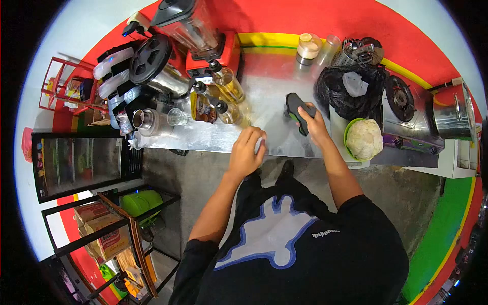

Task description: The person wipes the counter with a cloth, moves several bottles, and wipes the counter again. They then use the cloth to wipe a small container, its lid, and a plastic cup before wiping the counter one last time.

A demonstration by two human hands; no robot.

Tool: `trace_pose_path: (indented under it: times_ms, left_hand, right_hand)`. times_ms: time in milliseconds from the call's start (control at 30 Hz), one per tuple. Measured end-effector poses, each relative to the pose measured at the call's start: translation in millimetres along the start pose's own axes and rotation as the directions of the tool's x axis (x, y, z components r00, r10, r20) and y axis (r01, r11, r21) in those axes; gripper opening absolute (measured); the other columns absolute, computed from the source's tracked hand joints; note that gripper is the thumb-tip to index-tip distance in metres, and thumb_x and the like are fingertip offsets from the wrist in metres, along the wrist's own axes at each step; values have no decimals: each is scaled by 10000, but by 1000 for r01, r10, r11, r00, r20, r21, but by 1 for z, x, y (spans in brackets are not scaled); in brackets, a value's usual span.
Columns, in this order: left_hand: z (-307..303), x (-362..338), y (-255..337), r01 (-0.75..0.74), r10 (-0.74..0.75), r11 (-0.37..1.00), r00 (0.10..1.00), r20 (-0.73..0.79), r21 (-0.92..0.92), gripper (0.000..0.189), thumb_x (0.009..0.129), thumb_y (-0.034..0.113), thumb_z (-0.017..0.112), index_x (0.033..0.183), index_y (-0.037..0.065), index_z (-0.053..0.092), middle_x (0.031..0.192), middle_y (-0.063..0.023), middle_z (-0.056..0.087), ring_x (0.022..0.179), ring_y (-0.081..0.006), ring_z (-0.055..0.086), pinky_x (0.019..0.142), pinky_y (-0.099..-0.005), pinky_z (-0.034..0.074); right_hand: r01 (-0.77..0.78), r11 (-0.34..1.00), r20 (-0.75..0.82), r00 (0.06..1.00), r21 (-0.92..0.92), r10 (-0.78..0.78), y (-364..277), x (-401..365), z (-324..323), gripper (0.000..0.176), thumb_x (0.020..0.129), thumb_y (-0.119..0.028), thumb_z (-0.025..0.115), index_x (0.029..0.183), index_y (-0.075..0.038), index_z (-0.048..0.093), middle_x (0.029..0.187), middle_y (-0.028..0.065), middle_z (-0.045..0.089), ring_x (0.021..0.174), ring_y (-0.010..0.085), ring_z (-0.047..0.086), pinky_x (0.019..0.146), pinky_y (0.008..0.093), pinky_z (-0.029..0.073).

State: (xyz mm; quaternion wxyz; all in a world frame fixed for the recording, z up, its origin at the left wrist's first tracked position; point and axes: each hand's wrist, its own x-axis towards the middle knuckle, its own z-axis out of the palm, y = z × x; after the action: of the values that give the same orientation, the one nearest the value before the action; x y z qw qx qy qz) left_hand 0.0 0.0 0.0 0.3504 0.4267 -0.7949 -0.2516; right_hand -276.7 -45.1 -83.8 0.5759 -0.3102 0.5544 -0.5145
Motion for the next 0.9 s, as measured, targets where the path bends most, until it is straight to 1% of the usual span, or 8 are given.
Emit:
trace_pose_path:
  times_ms: [100,167,200,267,367,467,767,900]
  left_hand:
    - [36,-6,3,163,-146,984,969,199,-69,333,837,-23,706,1154,47,633,1203,-184,639,1178,-400,607,1032,-465,478]
    - [50,-19,-16,268,-259,962,958,125,-61,344,836,-29,705,1165,44,635,1208,-179,640,1159,-427,611,1025,-470,482]
    - [52,-32,-31,220,-219,976,968,123,5,372,837,-30,703,1198,32,638,1227,-189,643,1156,-434,609,1029,-478,482]
    - [49,-66,-44,316,-318,948,939,133,35,405,838,-31,701,1233,26,631,1276,-196,641,1200,-430,601,1049,-476,475]
    - [43,-103,-60,395,-404,913,909,98,99,495,840,-31,699,1323,21,606,1392,-210,616,1298,-425,568,1095,-475,455]
    - [32,-116,-65,420,-438,888,896,68,188,596,841,-35,696,1419,24,563,1489,-221,571,1380,-431,523,1149,-483,420]
    - [33,-134,-91,392,-438,866,894,92,309,709,839,1,707,1516,70,511,1585,-160,516,1480,-394,445,1193,-510,382]
    - [23,-132,-96,318,-390,884,906,164,343,701,830,22,723,1506,48,537,1596,-173,507,1481,-390,451,1207,-488,397]
  right_hand:
    - [128,926,-261,938,-355,-229,-16,5,-17,322,973,-262,770,1190,-46,670,1084,89,712,1007,206,668,937,324,490]
    - [353,648,-113,819,-675,-563,14,52,-39,436,923,-229,798,1294,-65,637,1304,165,668,1217,318,634,1031,412,477]
    - [338,653,-117,827,-678,-550,22,57,-42,436,923,-229,798,1294,-65,637,1304,165,668,1217,318,634,1031,412,477]
    - [250,257,53,807,-934,-589,36,59,-40,571,886,-157,806,1407,-86,584,1506,232,531,1400,400,509,1145,473,413]
    - [337,184,218,854,-923,-472,49,56,-31,766,919,-416,759,1578,-150,472,1681,222,334,1563,451,270,1259,555,256]
    - [481,188,373,828,-856,-419,71,64,6,791,921,-510,732,1576,-145,480,1693,192,331,1576,407,267,1268,561,236]
    - [674,534,714,678,-511,-173,100,-75,13,424,799,73,687,1195,-67,745,1440,139,650,1453,310,516,1192,430,434]
    - [394,731,308,915,-557,-259,53,-97,-34,305,769,105,629,1034,1,739,1262,172,735,1266,359,658,1098,406,493]
